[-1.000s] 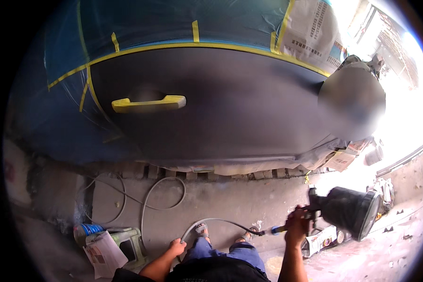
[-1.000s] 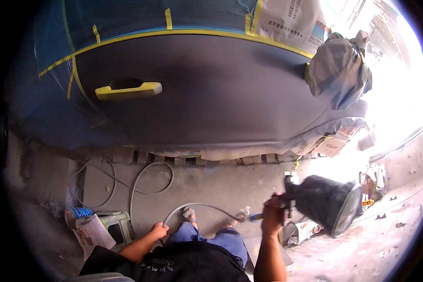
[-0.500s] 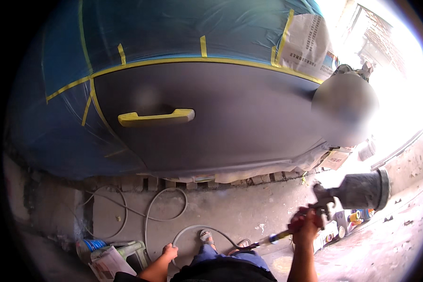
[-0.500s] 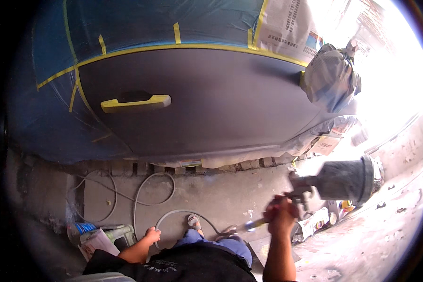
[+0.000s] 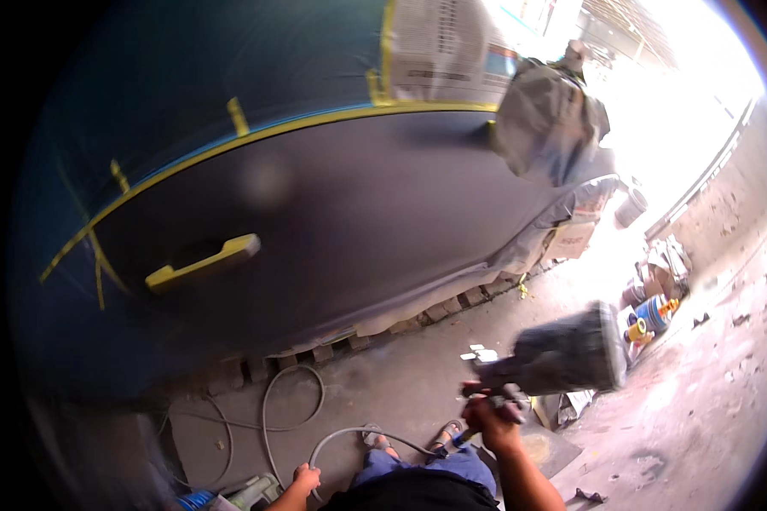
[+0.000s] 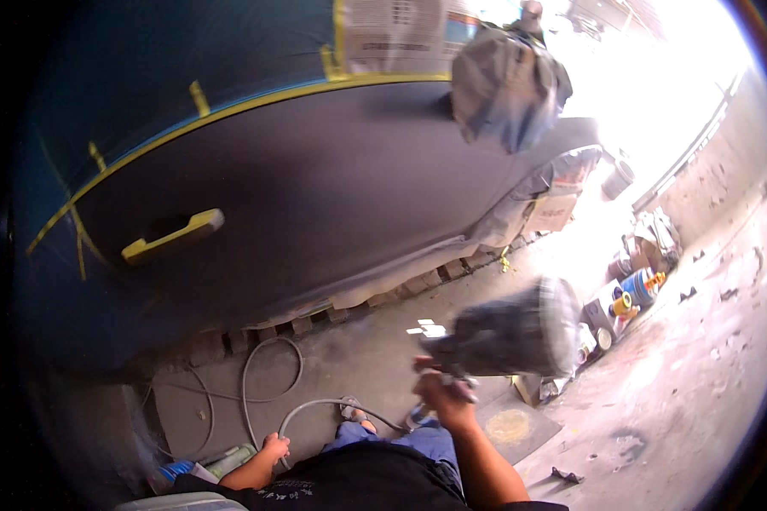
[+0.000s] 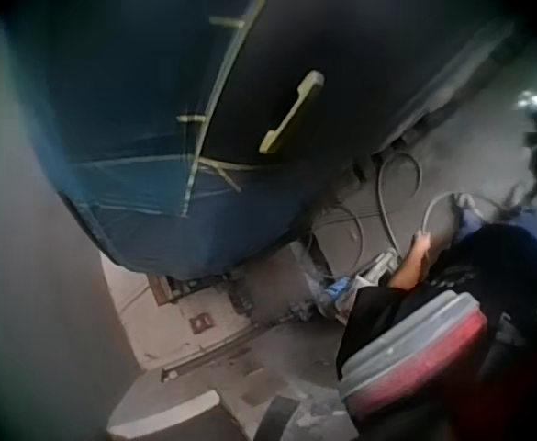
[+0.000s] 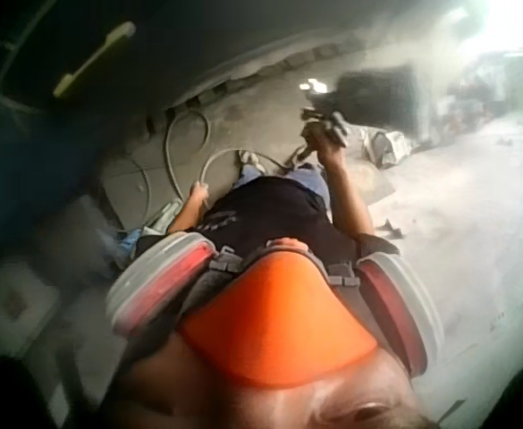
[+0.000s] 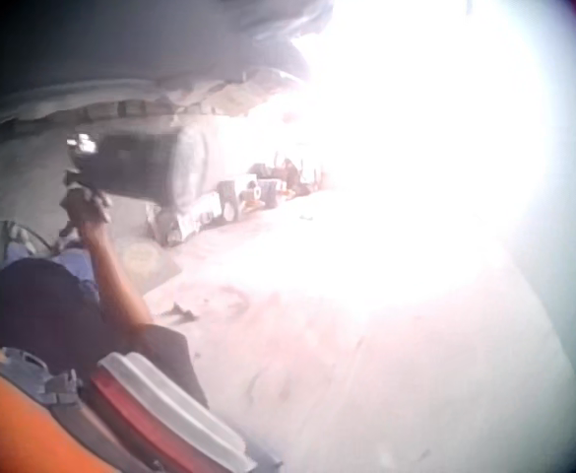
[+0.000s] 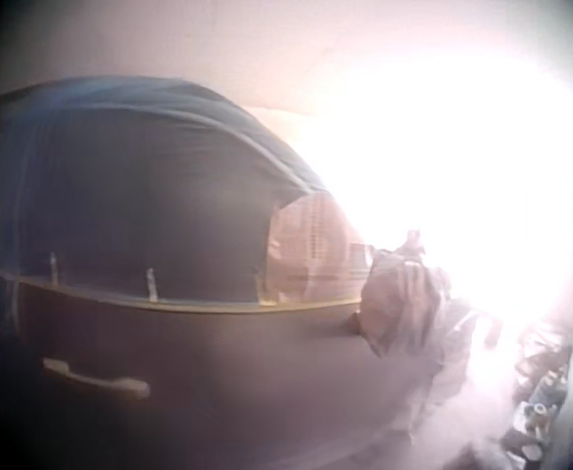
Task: The person uses a spray gun to apply gray paint to the side of a car. The car is masked with blue plastic and yellow tape, and the person moves along the side to cover the door and rear panel.
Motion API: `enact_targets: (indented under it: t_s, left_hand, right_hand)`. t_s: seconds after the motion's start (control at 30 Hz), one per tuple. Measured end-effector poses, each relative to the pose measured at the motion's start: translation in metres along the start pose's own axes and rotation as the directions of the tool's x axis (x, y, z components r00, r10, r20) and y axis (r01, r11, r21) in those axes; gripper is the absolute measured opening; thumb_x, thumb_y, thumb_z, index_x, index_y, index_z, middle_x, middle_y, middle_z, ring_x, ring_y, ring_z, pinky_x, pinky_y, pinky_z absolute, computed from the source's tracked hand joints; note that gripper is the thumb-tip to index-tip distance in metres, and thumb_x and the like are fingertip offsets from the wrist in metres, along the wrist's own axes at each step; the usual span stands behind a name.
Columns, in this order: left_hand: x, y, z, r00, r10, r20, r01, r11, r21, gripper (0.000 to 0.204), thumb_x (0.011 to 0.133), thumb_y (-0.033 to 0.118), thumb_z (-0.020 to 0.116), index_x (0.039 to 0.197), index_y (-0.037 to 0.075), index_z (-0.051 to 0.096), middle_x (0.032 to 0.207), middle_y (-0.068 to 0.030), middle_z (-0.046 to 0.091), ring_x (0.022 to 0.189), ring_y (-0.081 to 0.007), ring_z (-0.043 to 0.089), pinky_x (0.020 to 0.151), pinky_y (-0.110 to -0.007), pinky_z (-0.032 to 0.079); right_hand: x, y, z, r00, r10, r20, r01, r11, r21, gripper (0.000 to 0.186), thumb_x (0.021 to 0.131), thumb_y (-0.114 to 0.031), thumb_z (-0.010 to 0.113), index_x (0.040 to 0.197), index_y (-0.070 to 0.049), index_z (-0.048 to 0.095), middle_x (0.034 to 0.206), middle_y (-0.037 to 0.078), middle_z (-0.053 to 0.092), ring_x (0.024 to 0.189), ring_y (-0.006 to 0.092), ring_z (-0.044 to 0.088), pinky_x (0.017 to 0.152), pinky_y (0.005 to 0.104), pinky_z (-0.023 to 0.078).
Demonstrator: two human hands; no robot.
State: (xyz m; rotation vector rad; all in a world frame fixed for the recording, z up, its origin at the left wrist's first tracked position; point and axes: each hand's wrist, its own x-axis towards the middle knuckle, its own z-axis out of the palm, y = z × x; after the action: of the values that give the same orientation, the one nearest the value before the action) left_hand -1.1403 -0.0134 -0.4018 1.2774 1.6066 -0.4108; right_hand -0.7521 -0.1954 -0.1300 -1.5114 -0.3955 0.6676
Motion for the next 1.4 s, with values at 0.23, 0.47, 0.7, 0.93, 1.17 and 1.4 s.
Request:
enact_targets:
  t_s: [0.23,0.47,0.7,0.93,1.17,1.4]
  left_hand:
    - [-0.014,0.025,0.026,1.0,0.002,0.02,0.003,0.974,-0.228,0.013,0.083,0.01,0.055,0.09,0.003,0.047,0.064,-0.0087,0.052,0.046,-0.0186,0.052,0.04,-0.034,0.043]
    - [-0.026,0.064,0.089,0.998,-0.014,-0.056,-0.005,0.946,-0.323,0.012,0.084,0.01,0.055,0.09,0.002,0.049,0.063,-0.0085,0.052,0.046,-0.0178,0.053,0.041,-0.032,0.046]
    - [-0.089,0.137,0.18,0.987,-0.07,-0.146,0.074,0.997,0.026,0.021,0.08,0.019,0.059,0.089,0.0,0.054,0.066,-0.0101,0.058,0.05,-0.018,0.058,0.046,-0.032,0.048]
    - [-0.087,0.178,0.257,0.982,0.187,0.027,-0.178,0.873,0.455,0.035,0.081,0.033,0.058,0.096,0.001,0.056,0.087,-0.0181,0.062,0.079,-0.0296,0.062,0.071,-0.039,0.048]
    - [-0.114,0.272,0.309,0.968,0.246,0.057,-0.249,0.895,0.371,0.039,0.081,0.039,0.056,0.099,0.004,0.058,0.099,-0.0227,0.06,0.097,-0.0386,0.057,0.083,-0.043,0.045]
    - [-0.111,0.334,0.323,0.956,0.27,0.114,-0.293,0.895,0.337,0.036,0.083,0.038,0.055,0.098,0.005,0.057,0.099,-0.0223,0.06,0.098,-0.0382,0.056,0.084,-0.043,0.045]
  right_hand:
    - [0.068,-0.038,-0.024,0.991,-0.028,0.129,0.005,0.985,0.171,0.022,0.082,-0.02,0.062,0.102,-0.009,0.06,0.078,0.004,0.062,0.065,0.0112,0.057,0.058,0.0241,0.046]
    - [0.111,-0.027,-0.177,0.851,0.159,-0.501,0.088,0.896,0.435,0.029,0.09,-0.033,0.054,0.108,-0.011,0.052,0.067,-0.001,0.051,0.054,0.0077,0.051,0.043,0.0224,0.04]
    - [0.12,0.031,-0.279,0.928,0.083,-0.362,0.103,0.879,0.466,0.035,0.091,-0.027,0.054,0.122,-0.015,0.042,0.113,0.004,0.054,0.062,0.0109,0.055,0.048,0.0257,0.044]
    - [0.182,-0.033,-0.343,0.927,0.088,0.365,-0.093,0.996,-0.003,0.026,0.088,-0.02,0.055,0.11,-0.006,0.058,0.079,0.002,0.059,0.066,0.0068,0.053,0.054,0.0193,0.038]
    - [0.224,-0.091,-0.428,0.981,0.011,-0.191,0.042,0.962,0.271,0.02,0.085,-0.023,0.063,0.093,-0.006,0.058,0.066,0.004,0.057,0.051,0.0107,0.052,0.045,0.0229,0.04]
    - [0.23,-0.169,-0.461,0.909,-0.002,-0.416,0.09,0.977,0.192,0.04,0.089,-0.041,0.053,0.115,-0.01,0.056,0.064,-0.001,0.054,0.049,0.0052,0.047,0.044,0.0204,0.038]
